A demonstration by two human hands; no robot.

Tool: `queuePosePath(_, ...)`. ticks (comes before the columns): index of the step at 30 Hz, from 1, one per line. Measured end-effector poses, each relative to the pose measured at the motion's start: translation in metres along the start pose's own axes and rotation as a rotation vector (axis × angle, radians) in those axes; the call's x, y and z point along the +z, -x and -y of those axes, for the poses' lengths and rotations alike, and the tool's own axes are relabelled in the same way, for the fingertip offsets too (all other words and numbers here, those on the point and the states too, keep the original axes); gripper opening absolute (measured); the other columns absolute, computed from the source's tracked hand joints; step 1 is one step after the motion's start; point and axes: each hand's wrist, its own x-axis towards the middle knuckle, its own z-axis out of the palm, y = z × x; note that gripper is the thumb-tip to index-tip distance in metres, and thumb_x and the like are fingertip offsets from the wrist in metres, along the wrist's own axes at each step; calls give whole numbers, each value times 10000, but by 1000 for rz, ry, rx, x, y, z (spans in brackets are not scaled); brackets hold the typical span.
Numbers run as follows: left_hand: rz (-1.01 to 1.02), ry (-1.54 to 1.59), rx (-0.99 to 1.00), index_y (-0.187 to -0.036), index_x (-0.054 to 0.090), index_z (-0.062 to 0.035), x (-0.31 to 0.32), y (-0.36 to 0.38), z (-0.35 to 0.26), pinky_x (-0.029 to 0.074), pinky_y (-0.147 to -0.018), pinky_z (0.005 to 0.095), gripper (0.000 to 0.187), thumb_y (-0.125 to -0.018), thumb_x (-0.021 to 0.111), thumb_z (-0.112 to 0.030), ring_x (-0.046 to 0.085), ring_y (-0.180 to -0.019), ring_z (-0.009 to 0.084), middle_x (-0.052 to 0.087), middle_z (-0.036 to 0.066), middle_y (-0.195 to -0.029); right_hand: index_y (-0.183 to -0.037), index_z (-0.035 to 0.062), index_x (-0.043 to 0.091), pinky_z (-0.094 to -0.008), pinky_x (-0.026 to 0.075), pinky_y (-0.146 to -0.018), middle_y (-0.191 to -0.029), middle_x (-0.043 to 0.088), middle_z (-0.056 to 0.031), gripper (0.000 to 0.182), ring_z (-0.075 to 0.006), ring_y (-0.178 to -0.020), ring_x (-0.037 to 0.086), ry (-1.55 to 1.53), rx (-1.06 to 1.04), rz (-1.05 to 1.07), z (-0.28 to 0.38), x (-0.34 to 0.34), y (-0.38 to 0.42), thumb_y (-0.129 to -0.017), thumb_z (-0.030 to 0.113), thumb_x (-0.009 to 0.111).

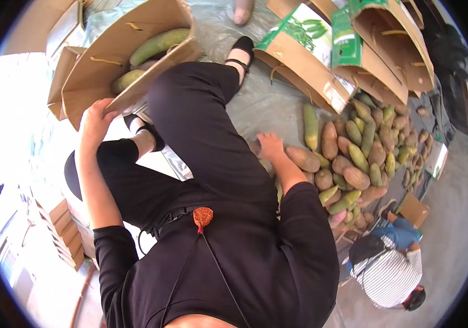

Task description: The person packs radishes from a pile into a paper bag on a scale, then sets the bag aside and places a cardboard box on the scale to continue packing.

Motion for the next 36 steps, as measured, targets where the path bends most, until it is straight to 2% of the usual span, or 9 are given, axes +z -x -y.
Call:
queuePosePath(4,-12,-33,-54,-983,653,-29,-2,2,-2,460,-813,412,236,-757,640,-98,602,-903,353,633,185,-910,-1143,154,528,-477,405,-894,-1186,541,-58,340,-246,-1174,462,114,0,41,13,6,-3,-807,184,577)
queuePosePath(12,-13,-121,-133,-965,656,-39,-1,5,5,458,-793,422,220,-764,654,-130,590,-914,348,620,159,-928,-1115,149,548,-493,414,-851,-1179,557,-61,257,-238,-1162,480,191,-59,-15,12,19,-13,-913,158,389)
queuePosePath(15,38,-131,-161,-945,656,-46,-5,5,2,458,-797,428,197,-764,651,-126,589,-914,348,617,157,-924,-1126,153,532,-493,424,-853,-1182,559,-67,259,-238,-1154,496,71,138,71,13,-6,-6,-876,213,501)
queuePosePath(18,26,-142,-152,-938,658,-53,-4,5,3,461,-808,429,185,-764,644,-115,589,-914,347,612,156,-916,-1141,136,506,-497,429,-867,-1170,565,-77,463,-267,-1135,511,-81,290,-25,6,-28,-5,-740,271,693)
queuePosePath(20,14,-130,-143,-941,658,-53,-3,6,4,462,-811,428,187,-764,642,-110,589,-915,347,610,155,-914,-1168,117,480,-488,423,-887,-1156,573,-104,703,-307,-1118,517,-369,220,-322,-13,-36,-12,-574,286,818)
queuePosePath(22,-23,-145,-79,-911,648,-34,1,5,7,480,-805,428,165,-759,656,-99,605,-910,336,620,162,-902,-1185,93,477,-460,422,-898,-1138,578,-140,719,-337,-1097,521,-371,225,-431,1,-101,1,-577,258,824)
queuePosePath(30,-35,-187,-59,-900,657,-38,1,6,6,491,-800,421,149,-762,649,-94,615,-906,324,632,152,-891,-1191,-5,502,-397,415,-931,-1124,575,-181,719,-336,-1053,546,-484,-250,-1094,62,-321,50,-570,178,813)
queuePosePath(34,-20,-223,-53,-886,661,-41,0,5,5,496,-795,420,136,-769,644,-110,620,-900,324,639,152,-886,-1212,2,483,-358,413,-947,-1136,580,-150,693,-250,-1088,543,-526,-606,-1104,123,-397,73,-622,162,810)
queuePosePath(36,-22,-215,-53,-884,661,-42,-1,5,5,496,-794,419,135,-771,642,-113,621,-899,325,641,153,-889,-1184,64,533,-382,427,-921,-1116,594,-140,682,-309,-1054,545,-451,-753,-1130,155,-418,73,-577,213,806)
